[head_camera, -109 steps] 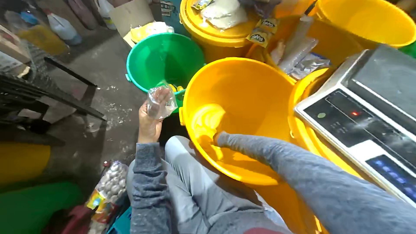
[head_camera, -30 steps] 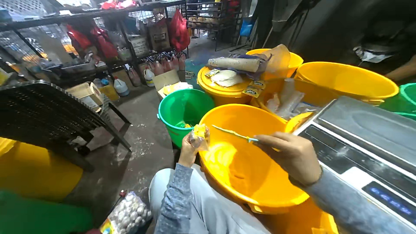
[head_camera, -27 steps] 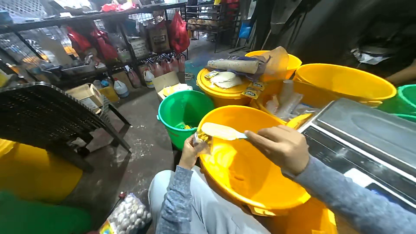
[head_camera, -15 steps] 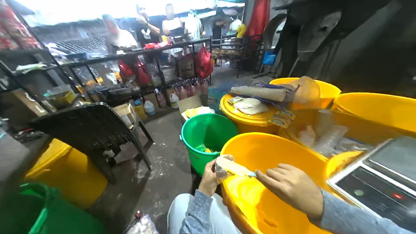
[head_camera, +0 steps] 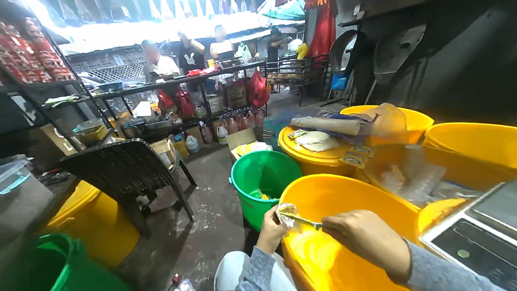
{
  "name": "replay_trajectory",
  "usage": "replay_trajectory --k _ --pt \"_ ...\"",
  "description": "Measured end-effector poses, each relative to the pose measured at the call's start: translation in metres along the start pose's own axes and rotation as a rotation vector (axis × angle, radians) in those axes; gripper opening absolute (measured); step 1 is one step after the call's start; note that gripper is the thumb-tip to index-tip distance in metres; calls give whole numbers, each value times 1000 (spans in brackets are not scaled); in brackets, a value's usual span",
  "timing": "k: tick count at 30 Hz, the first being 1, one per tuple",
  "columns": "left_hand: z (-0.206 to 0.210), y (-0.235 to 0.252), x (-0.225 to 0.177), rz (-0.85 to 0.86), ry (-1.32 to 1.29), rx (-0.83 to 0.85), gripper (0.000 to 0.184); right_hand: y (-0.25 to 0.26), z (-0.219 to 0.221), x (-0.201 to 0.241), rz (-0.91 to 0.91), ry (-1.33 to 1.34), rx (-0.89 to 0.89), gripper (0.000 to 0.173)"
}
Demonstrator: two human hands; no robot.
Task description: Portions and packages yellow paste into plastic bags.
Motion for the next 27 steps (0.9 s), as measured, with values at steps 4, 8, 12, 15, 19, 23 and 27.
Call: replay_trajectory --k 4,8,12,15,19,23,27 --pt "-4 1 5 -9 24 -28 49 -11 4 -7 60 97 52 17" --pt "-19 4 -3 -42 -165 -320 20 -3 -26 -47 138 287 116 23" --pt "-47 3 -4 -165 -628 -578 28 10 -46 -79 311 279 276 14" --pt "-60 6 -2 -86 -746 -329 31 23 18 -93 432 130 644 17" --pt "-60 17 3 -62 -680 -348 50 -27 179 -81 531 59 1240 30" --pt "-69 18 -1 14 -570 -359 43 -135 275 -49 515 92 1555 31" --pt "-78 15 -6 -32 -368 -388 30 -198 290 -39 535 144 1663 35"
Point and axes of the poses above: each hand's wrist, its own y-axis towards the middle knuckle, its own z-axis out of the palm, x = y × z, the point moved 5 cm from there along y, towards the middle knuckle, and after that the axes turned 7 degrees about -y, right-handed, at the moved point
